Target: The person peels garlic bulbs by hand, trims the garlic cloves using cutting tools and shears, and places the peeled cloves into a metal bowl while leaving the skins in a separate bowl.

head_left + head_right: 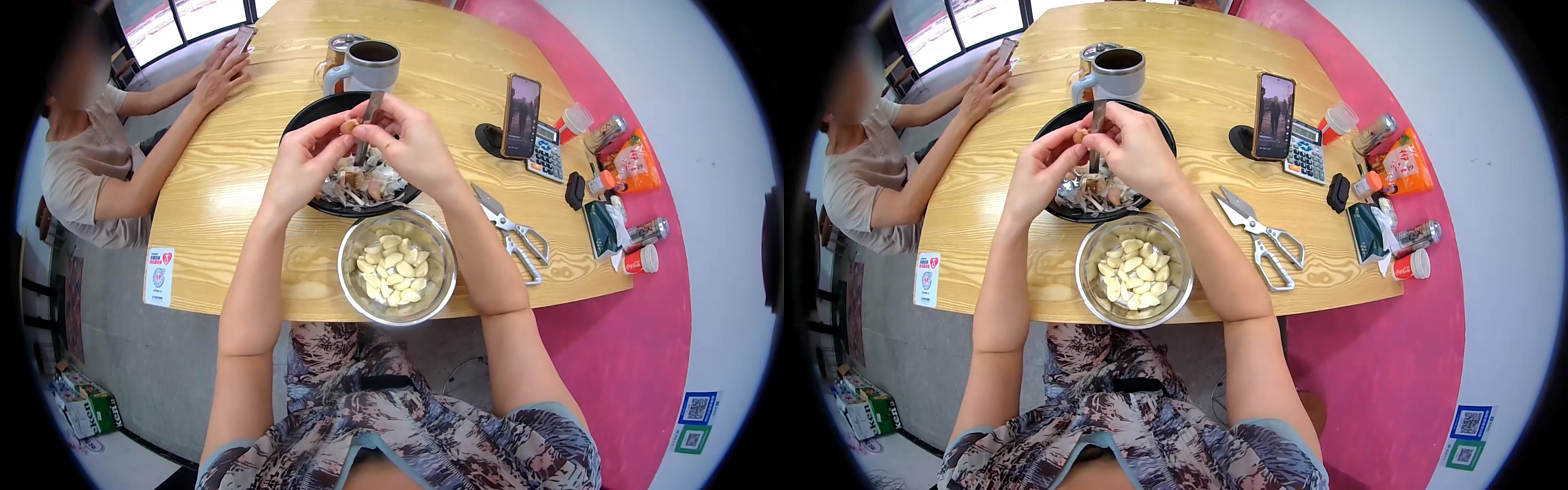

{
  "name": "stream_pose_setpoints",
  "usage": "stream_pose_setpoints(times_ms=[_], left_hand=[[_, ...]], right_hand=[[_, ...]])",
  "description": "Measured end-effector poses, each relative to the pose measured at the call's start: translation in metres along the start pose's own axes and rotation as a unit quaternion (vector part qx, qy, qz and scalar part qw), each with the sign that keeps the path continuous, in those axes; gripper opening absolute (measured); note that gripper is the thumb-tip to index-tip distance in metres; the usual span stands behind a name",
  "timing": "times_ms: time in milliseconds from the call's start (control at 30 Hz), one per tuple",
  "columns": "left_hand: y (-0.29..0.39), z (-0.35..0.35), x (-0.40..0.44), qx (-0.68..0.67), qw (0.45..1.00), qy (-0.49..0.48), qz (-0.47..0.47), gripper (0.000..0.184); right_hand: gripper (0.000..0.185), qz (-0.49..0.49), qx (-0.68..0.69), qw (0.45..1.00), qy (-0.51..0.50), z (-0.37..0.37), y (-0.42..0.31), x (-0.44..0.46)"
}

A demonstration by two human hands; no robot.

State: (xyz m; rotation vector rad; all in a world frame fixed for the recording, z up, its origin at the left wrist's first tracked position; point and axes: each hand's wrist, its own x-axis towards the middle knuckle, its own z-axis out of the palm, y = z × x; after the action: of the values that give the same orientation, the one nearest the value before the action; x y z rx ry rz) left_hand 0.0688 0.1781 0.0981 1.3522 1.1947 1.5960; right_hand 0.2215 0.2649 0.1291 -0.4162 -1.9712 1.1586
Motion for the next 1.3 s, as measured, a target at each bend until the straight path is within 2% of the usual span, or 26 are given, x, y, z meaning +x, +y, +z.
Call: stream_pose_setpoints(times_ms=[100, 200, 300, 467, 667, 733, 800, 933, 1000, 1067, 1133, 1300], left_hand=[[-0.002, -0.003, 0.000, -0.030, 1.000, -0.008, -0.005, 0.032], [0.004, -0.002, 0.001, -0.052, 0.998, -0.014, -0.009, 0.028], [0.003, -0.002, 0.002, -0.054, 0.999, 0.004, 0.001, 0.023], [0.000, -0.006, 0.001, -0.079, 0.996, -0.027, -0.044, 0.023], [0.001, -0.003, 0.000, -0.048, 0.998, -0.023, -0.032, 0.023], [0.003, 0.000, 0.000, -0.039, 0.999, -0.024, -0.028, 0.023], [0.006, 0.002, -0.002, -0.033, 0.999, -0.015, -0.032, 0.024], [-0.004, -0.004, 0.001, 0.029, 0.999, 0.026, 0.033, 0.025], [0.002, -0.005, -0.002, 0.033, 0.999, 0.035, 0.003, 0.024], [0.003, -0.004, -0.002, -0.065, 0.998, -0.007, -0.016, 0.027], [0.002, -0.005, -0.001, -0.059, 0.998, -0.010, -0.014, 0.027], [0.004, -0.003, -0.001, -0.084, 0.995, -0.032, -0.033, 0.025]], right_hand=[[0.010, 0.058, 0.069, 0.995, 0.035, -0.010, -0.012, -0.001], [0.010, 0.046, 0.125, 0.991, 0.030, -0.022, -0.011, 0.000], [0.012, 0.047, 0.126, 0.991, 0.023, -0.021, -0.013, 0.000], [0.015, 0.064, 0.159, 0.985, 0.008, -0.016, -0.020, -0.001], [0.018, 0.114, 0.182, 0.977, -0.006, -0.013, -0.015, -0.004], [0.019, 0.148, 0.157, 0.975, -0.044, -0.013, -0.011, -0.002], [0.018, 0.126, 0.083, 0.987, -0.055, -0.024, -0.016, -0.001], [0.019, 0.053, 0.125, 0.991, 0.015, -0.031, -0.024, 0.000], [0.018, 0.020, 0.123, 0.992, 0.027, -0.026, -0.022, 0.001], [0.016, 0.011, 0.111, 0.993, 0.041, -0.018, -0.019, 0.000], [0.016, -0.052, 0.090, 0.993, 0.056, -0.014, -0.019, -0.001], [0.016, -0.095, 0.078, 0.990, 0.071, -0.011, -0.021, -0.002]])
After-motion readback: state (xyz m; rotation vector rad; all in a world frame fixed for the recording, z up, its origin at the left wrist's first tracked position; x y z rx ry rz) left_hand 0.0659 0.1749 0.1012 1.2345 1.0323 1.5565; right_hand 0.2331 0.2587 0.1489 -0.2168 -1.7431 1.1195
